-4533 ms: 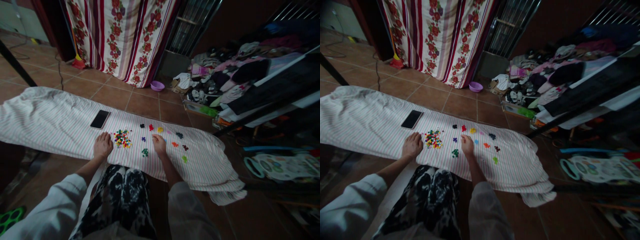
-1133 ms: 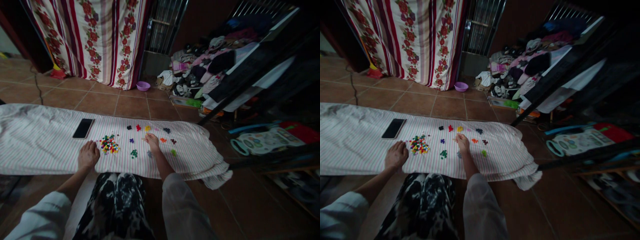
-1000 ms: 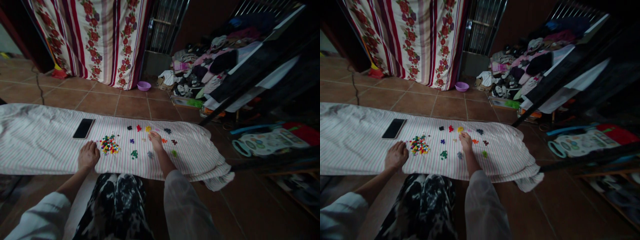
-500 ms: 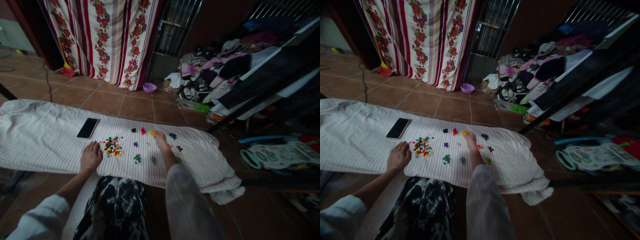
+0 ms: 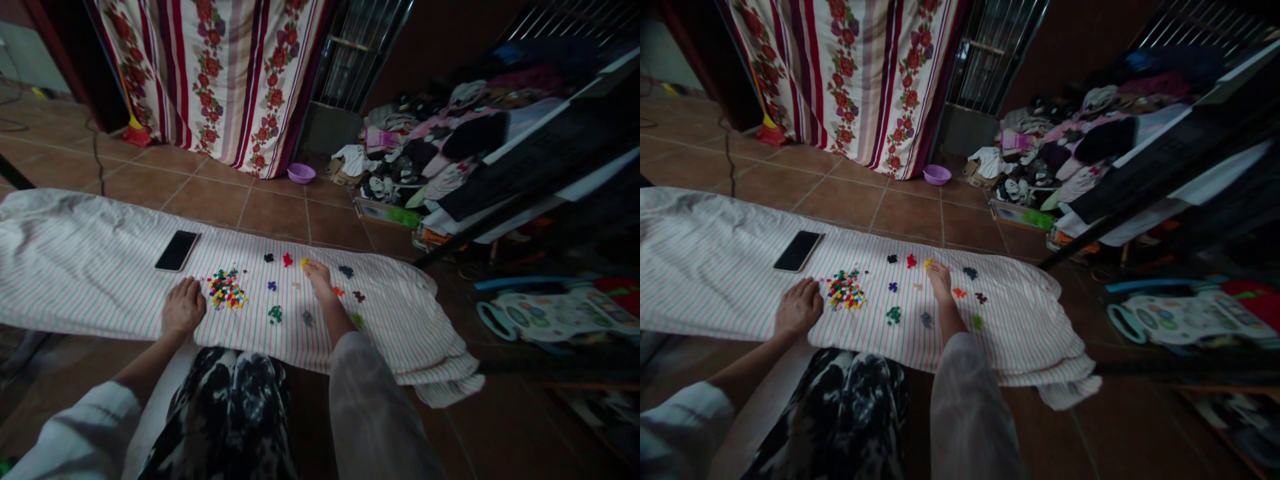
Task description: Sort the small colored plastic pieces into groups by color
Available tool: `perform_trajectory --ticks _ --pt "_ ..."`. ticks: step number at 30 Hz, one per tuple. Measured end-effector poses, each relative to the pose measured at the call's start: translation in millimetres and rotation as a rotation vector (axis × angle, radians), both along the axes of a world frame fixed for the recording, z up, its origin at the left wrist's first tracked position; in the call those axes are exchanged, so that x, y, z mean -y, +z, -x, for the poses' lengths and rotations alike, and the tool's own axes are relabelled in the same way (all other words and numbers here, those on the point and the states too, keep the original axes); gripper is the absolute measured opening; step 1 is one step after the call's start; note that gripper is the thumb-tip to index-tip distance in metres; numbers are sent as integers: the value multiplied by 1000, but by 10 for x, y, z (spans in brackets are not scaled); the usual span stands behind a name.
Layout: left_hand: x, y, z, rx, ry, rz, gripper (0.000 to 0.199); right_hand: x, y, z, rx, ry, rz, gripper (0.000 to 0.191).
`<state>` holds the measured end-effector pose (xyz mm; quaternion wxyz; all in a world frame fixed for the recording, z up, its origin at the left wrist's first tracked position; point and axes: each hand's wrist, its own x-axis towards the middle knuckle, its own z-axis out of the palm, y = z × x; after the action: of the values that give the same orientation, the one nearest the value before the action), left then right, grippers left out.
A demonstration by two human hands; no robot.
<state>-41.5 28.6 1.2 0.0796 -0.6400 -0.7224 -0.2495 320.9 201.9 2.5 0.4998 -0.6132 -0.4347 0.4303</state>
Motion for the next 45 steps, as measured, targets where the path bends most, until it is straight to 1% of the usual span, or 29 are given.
perform_trajectory --ticks 3,9,14,18,25,29,32,35,39,45 --pt "-8 -11 5 -14 4 -12 40 59 46 73 -48 -35 68 26" --pt "-11 -6 0 4 1 -6 39 216 115 292 -30 104 114 21" --pt "-10 0 -11 32 8 1 39 326 95 564 24 215 41 25" --pt "-12 5 -15 21 3 7 40 357 84 788 150 336 14 25" --pt "-17 3 -19 74 3 10 39 403 138 1196 448 470 -60 27" --pt "-18 15 -27 83 5 26 40 425 158 1424 591 519 -121 30" --pt "-15 26 -31 80 8 33 41 439 168 1564 688 534 -138 33" --pt "-13 28 -31 76 9 34 40 461 182 1656 783 545 -127 36" --pt "-13 24 -31 85 5 27 41 495 210 1720 891 550 -91 33" --pt "-11 57 -45 105 13 49 40 536 248 1756 953 555 -64 30"
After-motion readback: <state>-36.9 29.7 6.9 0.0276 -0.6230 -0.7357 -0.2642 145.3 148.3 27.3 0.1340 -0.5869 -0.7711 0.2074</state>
